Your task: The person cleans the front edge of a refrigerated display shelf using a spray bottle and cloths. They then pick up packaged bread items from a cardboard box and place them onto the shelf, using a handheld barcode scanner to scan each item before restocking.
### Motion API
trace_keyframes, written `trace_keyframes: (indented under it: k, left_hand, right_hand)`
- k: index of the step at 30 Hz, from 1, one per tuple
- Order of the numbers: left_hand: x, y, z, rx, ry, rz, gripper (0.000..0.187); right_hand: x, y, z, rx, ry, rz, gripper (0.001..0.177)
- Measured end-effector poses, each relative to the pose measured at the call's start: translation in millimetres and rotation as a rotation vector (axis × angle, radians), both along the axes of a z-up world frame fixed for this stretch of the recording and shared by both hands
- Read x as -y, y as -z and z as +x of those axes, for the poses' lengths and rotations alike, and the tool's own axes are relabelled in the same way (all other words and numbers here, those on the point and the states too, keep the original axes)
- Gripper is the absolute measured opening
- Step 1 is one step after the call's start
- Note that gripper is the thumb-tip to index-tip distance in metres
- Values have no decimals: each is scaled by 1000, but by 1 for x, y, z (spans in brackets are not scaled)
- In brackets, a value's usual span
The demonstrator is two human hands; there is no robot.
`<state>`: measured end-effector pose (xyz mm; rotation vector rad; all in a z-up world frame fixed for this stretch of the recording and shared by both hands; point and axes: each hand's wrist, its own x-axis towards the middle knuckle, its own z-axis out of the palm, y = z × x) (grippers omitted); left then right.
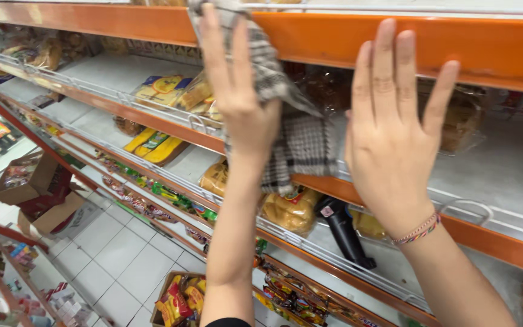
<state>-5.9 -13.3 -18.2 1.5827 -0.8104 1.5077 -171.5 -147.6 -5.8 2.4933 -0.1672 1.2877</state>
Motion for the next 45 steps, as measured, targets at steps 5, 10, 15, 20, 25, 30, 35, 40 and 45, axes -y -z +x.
trace_keyframes:
  k: [5, 10, 15, 20, 25, 30, 35, 40, 45]
  left_hand:
    - [11, 13, -1, 89, -24, 103, 64]
    - [-26, 2, 20, -23, -67, 82, 69]
    - [-28, 14, -6, -21, 152, 53, 62]
    - [5, 14, -11, 44, -29, 266, 66]
    - [-46, -7, 11, -155, 74, 69, 68]
    - [-87, 26, -69, -245, 184, -73, 57]
    - [-48, 100, -140, -384, 294, -69, 73]
    - [21, 163, -118, -384, 229, 398, 82]
    - [7, 191, -66, -384, 86, 233, 76]
  right_hand:
    - [5, 14, 12, 80, 109, -126, 59]
    - [8, 24, 15, 87, 115, -127, 55]
    - [11, 27, 15, 92, 259, -242, 52]
    - [9, 22, 16, 88, 216, -198, 54]
    - [2, 13, 4, 49, -55, 36, 59]
    - [17, 16, -18, 107, -460, 266, 66]
    - [34, 59, -55, 79, -568, 317, 67]
    - [15, 133, -63, -65, -484, 316, 67]
    - [14, 164, -50, -199, -388, 242, 60]
